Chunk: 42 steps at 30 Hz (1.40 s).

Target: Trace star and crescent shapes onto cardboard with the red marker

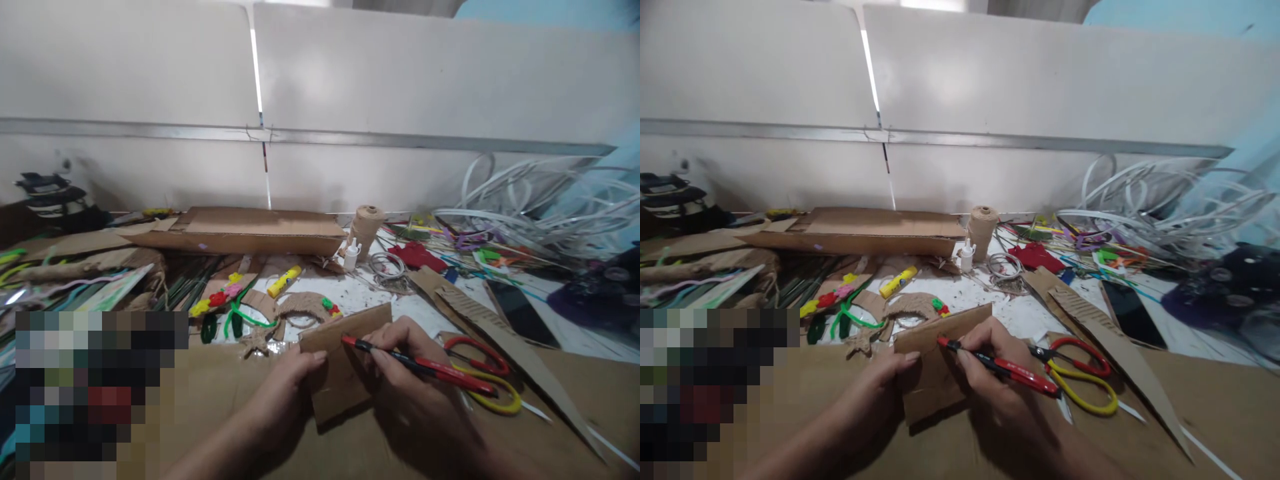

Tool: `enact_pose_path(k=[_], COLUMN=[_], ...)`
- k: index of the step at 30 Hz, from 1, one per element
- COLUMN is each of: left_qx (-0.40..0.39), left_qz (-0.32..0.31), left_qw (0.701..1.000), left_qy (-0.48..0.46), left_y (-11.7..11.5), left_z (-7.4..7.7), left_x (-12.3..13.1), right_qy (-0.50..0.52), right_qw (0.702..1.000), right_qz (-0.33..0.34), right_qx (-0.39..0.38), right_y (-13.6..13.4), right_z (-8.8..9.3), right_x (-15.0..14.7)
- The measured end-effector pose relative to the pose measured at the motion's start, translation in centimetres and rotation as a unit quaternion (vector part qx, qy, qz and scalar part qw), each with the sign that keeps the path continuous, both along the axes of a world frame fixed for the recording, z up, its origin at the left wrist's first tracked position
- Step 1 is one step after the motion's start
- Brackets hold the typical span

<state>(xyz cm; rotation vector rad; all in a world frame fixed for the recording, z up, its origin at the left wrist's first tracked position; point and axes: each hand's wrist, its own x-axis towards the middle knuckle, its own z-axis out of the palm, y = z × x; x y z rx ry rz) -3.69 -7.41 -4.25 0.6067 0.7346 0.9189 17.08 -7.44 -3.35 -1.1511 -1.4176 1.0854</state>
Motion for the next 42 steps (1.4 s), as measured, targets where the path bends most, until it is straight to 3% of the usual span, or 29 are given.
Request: enact_pose_path(k=[22,33,38,42], left_qx=[0.023,0.039,0.023,0.025], left_qz=[-0.011,-0.013,-0.005,0.002], left_qw=[1.000,0.999,0.999,0.999], left_qy=[-0.019,-0.023,-0.030,-0.037], left_y=[-0.1,0.0,0.0,0.0], left_z=[-0.2,-0.3,-0.3,-0.2], left_x=[0.0,-0.1,0.0,-0.2], right_qy=[0.021,-0.022,0.057,0.119], right_qw=[0.999,0.998,0.997,0.988], right_qz=[-0.031,-0.049,-0.057,-0.094], right_qx=[0.003,0.016,0.011,0.041], right_y=[-0.1,-0.1,0.1,0.9], right_z=[0.6,0.9,0.4,1.0], right_x=[-1.3,-1.0,-1.0,-0.5])
